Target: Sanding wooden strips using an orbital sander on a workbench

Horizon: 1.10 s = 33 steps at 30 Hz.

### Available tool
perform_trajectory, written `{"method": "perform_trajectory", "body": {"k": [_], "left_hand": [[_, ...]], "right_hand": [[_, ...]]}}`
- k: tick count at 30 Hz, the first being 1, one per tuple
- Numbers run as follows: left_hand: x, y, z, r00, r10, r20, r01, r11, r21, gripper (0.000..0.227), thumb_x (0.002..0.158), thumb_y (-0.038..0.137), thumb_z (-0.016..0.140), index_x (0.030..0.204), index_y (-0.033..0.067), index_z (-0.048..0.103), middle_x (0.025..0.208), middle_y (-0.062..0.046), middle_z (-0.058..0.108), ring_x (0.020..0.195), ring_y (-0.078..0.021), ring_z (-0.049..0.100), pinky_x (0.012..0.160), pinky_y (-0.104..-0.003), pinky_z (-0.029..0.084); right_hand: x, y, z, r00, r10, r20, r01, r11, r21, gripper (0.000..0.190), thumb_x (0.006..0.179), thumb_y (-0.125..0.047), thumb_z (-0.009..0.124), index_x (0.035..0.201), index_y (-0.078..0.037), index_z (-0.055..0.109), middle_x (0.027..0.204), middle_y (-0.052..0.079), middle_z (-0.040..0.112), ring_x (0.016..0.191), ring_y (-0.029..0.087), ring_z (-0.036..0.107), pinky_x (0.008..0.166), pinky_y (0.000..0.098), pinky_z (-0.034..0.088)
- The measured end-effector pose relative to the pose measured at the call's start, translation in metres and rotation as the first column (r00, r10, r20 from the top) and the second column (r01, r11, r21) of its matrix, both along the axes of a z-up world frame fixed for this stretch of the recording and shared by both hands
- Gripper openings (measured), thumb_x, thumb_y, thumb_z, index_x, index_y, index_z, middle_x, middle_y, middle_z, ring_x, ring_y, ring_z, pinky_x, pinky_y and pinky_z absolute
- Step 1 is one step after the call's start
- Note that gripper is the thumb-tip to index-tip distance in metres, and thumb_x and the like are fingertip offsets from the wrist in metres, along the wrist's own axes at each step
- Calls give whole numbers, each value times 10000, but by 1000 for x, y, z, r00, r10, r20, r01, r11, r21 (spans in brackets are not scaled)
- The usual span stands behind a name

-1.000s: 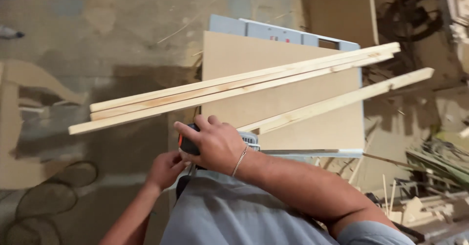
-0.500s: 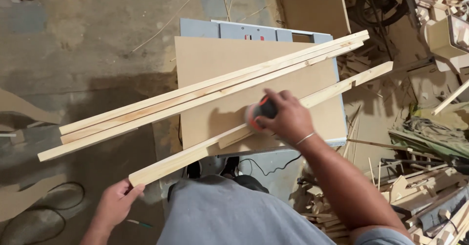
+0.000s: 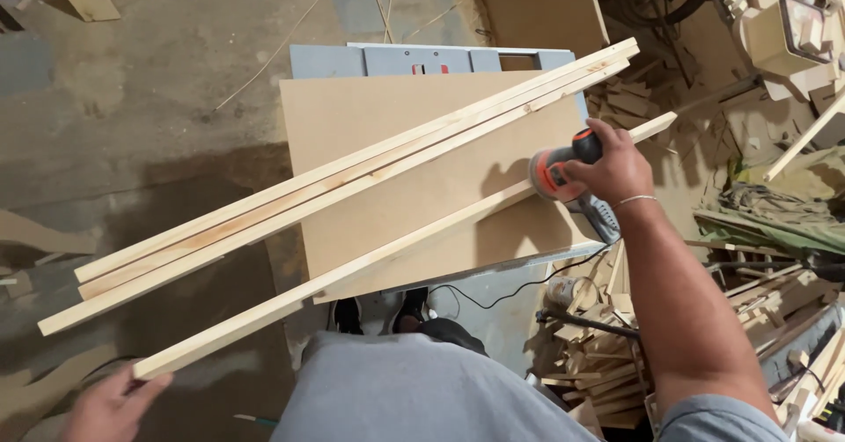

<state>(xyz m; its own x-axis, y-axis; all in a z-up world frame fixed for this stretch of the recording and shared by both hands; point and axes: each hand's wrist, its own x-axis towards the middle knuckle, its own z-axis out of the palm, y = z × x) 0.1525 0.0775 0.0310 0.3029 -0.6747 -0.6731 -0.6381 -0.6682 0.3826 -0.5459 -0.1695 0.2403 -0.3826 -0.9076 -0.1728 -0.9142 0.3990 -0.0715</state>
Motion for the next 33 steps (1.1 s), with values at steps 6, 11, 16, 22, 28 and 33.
{"method": "perform_trajectory", "body": {"k": [6,11,16,22,28,33], "left_hand": [[76,-7,-58,909,-260,325,296,953,-66,754,719,640,724,1421,370,674,1357,152,747,817,-199,849,1051,-280,489],[-62,-52,28,830,-314,462,521,734,-436,1002,638,578,762,1499,110,552,1480,-112,596,1357,-347,556,1133,-491,447],[-255,-109,27,828,-482,285,531,514,-674,755,689,399,872,1329,70,645,1295,-128,692,1210,-352,623,1085,-470,458],[-352,-145,-1,670,-453,588,742,378,-554,231,856,319,669,1047,193,693,942,-15,652,957,-267,677,763,-402,573],[-324,-125,6,493,-359,792,869,250,-428,169,905,249,565,1026,188,666,911,3,635,840,-226,639,676,-376,542],[-307,-115,11,461,-269,846,886,184,-425,272,919,309,717,1170,207,691,984,40,715,857,-158,646,719,-278,534]], "right_hand": [[1,18,7,998,-54,17,54,999,7,819,757,-334,774,1526,-282,498,1385,172,528,1157,447,543,915,592,516],[23,34,-3,998,18,63,-17,1000,-12,885,690,-459,843,1500,-302,524,1339,120,555,1093,368,626,809,515,525],[85,50,-8,971,180,157,-172,983,-64,837,669,-418,824,1453,-299,556,1240,82,616,1061,349,631,867,468,499],[142,67,-28,878,472,74,-463,879,-112,823,683,-558,764,1441,-321,551,1147,46,577,1013,342,665,781,479,614],[149,82,-19,816,578,6,-551,781,-294,576,826,-461,747,1343,-257,597,975,106,586,729,340,606,431,492,506],[121,76,0,883,454,118,-430,884,-183,514,919,-496,619,1355,-223,610,989,141,640,821,343,665,524,508,596]]}}
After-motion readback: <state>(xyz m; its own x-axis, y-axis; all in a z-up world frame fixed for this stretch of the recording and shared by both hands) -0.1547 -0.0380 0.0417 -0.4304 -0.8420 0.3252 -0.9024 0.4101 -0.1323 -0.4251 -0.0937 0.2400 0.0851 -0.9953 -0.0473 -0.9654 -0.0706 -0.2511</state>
